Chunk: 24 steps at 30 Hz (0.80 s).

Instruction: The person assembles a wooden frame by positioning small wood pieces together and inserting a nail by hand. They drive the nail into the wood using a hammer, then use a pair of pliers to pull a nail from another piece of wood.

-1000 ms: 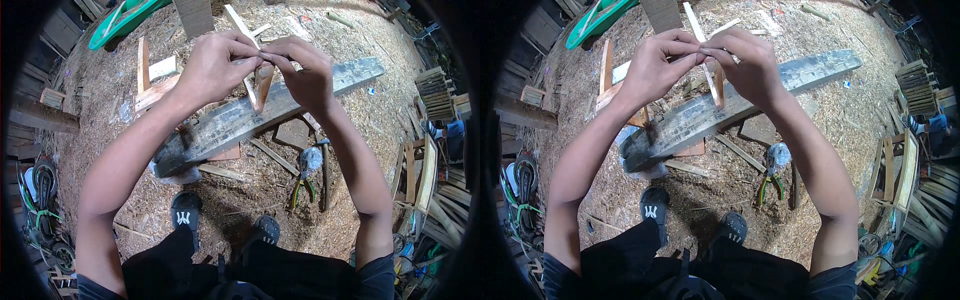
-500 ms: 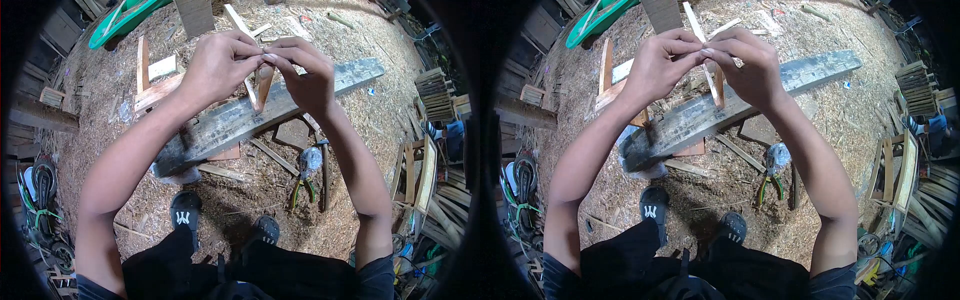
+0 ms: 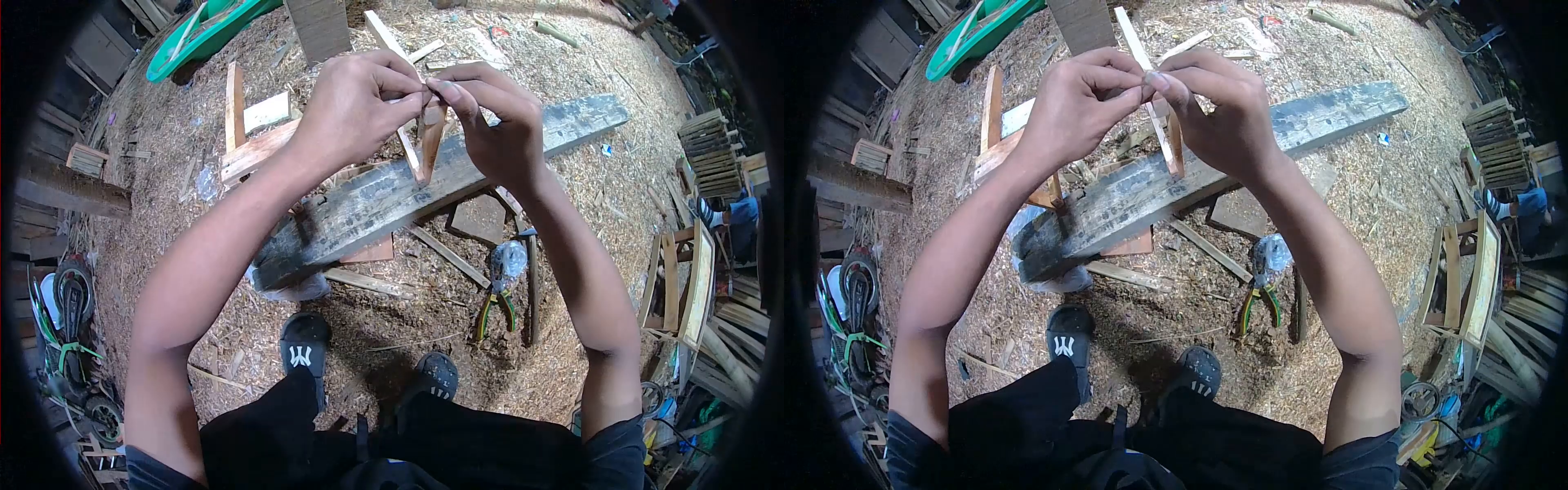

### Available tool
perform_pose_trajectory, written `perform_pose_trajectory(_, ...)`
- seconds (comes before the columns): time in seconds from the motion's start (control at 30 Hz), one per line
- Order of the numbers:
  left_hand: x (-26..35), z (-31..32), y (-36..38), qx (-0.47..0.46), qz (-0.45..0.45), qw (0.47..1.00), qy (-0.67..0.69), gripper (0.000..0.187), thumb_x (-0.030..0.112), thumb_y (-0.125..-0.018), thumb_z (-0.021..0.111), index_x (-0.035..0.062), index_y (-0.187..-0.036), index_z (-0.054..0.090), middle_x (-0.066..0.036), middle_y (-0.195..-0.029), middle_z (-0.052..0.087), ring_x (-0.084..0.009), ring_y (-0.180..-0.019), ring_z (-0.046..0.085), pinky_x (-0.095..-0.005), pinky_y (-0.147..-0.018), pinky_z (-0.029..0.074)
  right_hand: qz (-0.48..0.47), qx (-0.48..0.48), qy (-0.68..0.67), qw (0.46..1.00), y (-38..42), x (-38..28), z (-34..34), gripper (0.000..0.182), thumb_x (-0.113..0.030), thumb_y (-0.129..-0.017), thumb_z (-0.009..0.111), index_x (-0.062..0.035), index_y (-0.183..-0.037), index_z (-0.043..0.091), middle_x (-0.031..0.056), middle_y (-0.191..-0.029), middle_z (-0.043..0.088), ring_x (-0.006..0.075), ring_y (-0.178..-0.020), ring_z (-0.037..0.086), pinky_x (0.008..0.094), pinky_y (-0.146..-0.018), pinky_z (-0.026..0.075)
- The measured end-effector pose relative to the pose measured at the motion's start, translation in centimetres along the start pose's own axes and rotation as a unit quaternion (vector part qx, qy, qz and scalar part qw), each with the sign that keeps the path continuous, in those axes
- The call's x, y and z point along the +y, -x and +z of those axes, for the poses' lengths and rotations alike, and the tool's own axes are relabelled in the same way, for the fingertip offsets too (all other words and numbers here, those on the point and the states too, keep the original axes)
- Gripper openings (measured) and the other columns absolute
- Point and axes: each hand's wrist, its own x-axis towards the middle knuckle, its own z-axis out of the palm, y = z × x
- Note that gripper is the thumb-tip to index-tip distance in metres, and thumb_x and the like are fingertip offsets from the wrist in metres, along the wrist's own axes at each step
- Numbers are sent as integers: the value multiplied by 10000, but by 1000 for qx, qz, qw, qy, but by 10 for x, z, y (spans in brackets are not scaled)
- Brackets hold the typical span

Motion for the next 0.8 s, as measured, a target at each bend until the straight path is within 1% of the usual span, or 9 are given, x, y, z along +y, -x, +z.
perform_pose_trajectory(0.27, -3, 3, 0, 15, 7, 1000, 0, 151, 139, -932, 756, 25, -1015, 808, -24, -927, 701, -88, -756, 648, -284, -657, 522, 8, -7, 6, 1000, 1, -3, -1, 120, -117, -956, 719, -29, -903, 781, 130, -920, 763, 248, -799, 756, 329, -678, 591)
perform_pose_trajectory(0.43, 1, 2, 1, 12, 3, 1000, -5, 143, 134, -931, 757, 25, -1007, 809, -23, -909, 694, -93, -766, 648, -284, -666, 523, 3, -13, 4, 1000, 1, -4, -2, 114, -116, -957, 716, -27, -931, 782, 138, -941, 764, 255, -832, 761, 334, -697, 595)
perform_pose_trajectory(0.57, 3, 0, 2, 7, 1, 1000, 0, 131, 123, -914, 764, 29, -991, 812, -25, -895, 690, -100, -770, 649, -290, -667, 521, 9, -11, 2, 1000, 1, -7, -1, 108, -109, -954, 717, -26, -927, 781, 138, -941, 763, 254, -826, 759, 331, -695, 593)
perform_pose_trajectory(0.8, 6, -1, 3, -1, -23, 1000, -3, 139, 134, -899, 777, 50, -1001, 820, -30, -889, 692, -112, -755, 650, -298, -665, 521, 17, -2, 11, 1000, 0, -10, 0, 92, -78, -945, 719, -27, -895, 777, 121, -886, 761, 236, -773, 749, 330, -652, 578)
